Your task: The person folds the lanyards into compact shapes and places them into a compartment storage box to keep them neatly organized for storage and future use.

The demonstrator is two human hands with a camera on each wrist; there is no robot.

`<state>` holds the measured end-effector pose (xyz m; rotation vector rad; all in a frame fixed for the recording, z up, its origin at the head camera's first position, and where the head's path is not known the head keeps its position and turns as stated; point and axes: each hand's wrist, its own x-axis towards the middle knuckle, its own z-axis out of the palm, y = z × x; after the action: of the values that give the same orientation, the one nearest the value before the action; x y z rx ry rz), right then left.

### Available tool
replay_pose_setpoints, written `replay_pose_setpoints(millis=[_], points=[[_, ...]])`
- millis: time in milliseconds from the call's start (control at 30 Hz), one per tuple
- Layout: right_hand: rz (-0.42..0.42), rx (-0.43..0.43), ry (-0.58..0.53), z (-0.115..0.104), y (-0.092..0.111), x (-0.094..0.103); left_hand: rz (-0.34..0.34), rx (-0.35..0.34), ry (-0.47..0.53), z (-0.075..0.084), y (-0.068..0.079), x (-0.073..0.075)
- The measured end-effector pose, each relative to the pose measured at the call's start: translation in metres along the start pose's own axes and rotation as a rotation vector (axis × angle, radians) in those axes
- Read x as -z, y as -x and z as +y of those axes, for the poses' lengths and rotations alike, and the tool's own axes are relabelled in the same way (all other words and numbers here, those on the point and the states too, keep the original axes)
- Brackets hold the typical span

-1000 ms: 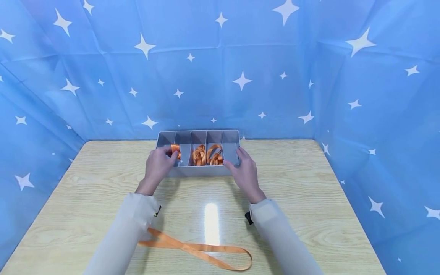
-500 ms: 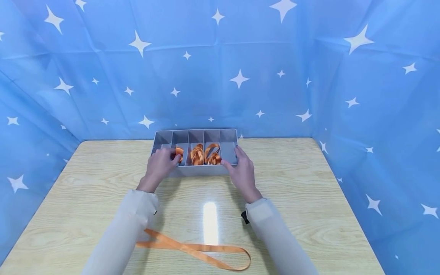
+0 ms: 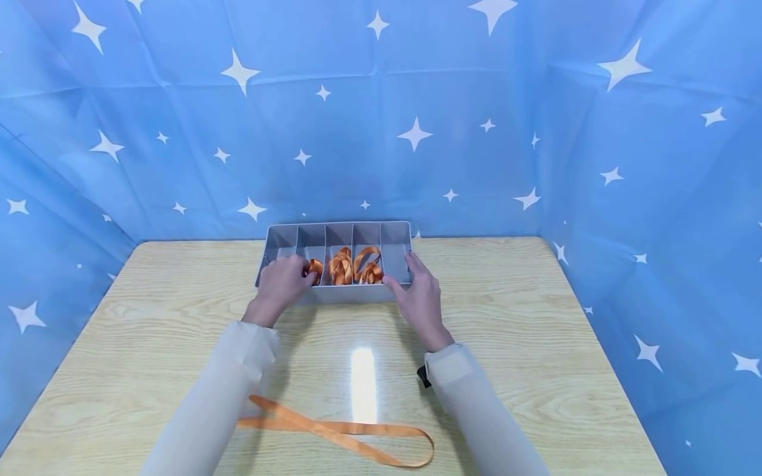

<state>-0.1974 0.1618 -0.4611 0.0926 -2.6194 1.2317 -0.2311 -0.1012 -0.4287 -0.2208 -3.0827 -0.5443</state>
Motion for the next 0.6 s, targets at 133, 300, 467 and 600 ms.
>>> replay_pose_setpoints(millis=[133, 300, 467, 600], points=[[0.000, -0.007, 0.001, -0.0016, 0.0009, 0.0006, -0.022, 0.013, -0.016, 0.0013, -0.0014, 0.0022], [0.000, -0.011, 0.005, -0.0007, 0.0015, 0.0009, -0.042, 0.019, -0.010, 0.0024, -0.0019, 0.0035], [0.004, -0.015, 0.002, 0.0012, 0.0014, -0.0002, -0.036, -0.011, 0.017, -0.0002, -0.0004, 0.0028], [0.008, -0.015, 0.000, 0.0018, 0.0014, -0.0010, -0.038, -0.028, 0.039, -0.0008, 0.0019, 0.0045]])
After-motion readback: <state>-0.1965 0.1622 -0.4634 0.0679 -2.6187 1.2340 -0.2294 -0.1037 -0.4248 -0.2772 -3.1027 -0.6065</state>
